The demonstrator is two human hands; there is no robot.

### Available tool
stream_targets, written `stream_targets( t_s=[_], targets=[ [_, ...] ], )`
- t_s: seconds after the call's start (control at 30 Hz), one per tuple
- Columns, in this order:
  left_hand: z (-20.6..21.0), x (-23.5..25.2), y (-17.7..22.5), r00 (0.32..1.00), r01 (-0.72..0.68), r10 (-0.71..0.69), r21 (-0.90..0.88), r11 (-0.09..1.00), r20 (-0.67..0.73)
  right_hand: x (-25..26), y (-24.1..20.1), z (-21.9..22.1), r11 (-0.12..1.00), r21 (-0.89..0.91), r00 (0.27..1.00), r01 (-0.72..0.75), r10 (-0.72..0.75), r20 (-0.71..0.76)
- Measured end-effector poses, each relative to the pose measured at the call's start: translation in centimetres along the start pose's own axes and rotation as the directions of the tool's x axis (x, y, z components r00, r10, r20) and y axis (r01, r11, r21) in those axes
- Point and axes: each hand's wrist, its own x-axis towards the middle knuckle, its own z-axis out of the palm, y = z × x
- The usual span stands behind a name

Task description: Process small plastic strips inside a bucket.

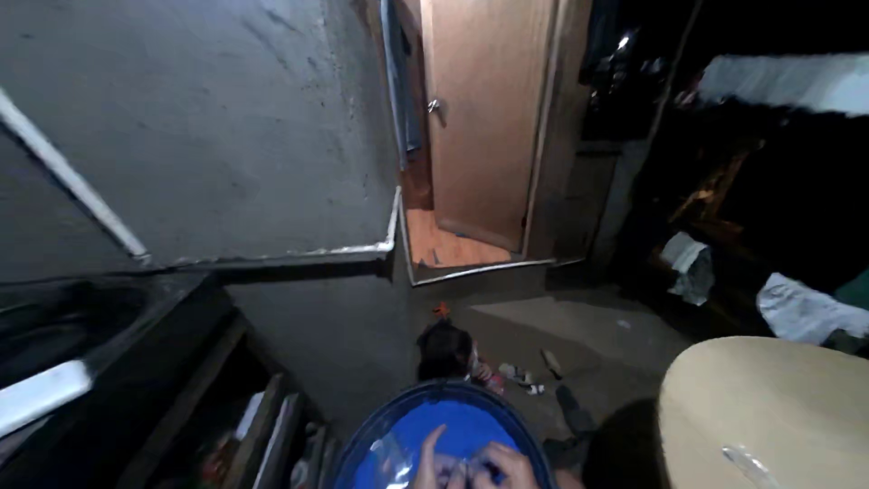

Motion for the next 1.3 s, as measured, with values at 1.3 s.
stream_targets(
  t_s=[1.3],
  targets=[
    [-1.3, -2.0, -5.6, 0.924, 0.345, -0.380, -0.333, 0.878, -0.043, -1.3, 1.8, 2.1, 0.879, 0.421, 0.969, -0.225, 0.157, 0.191]
  ],
)
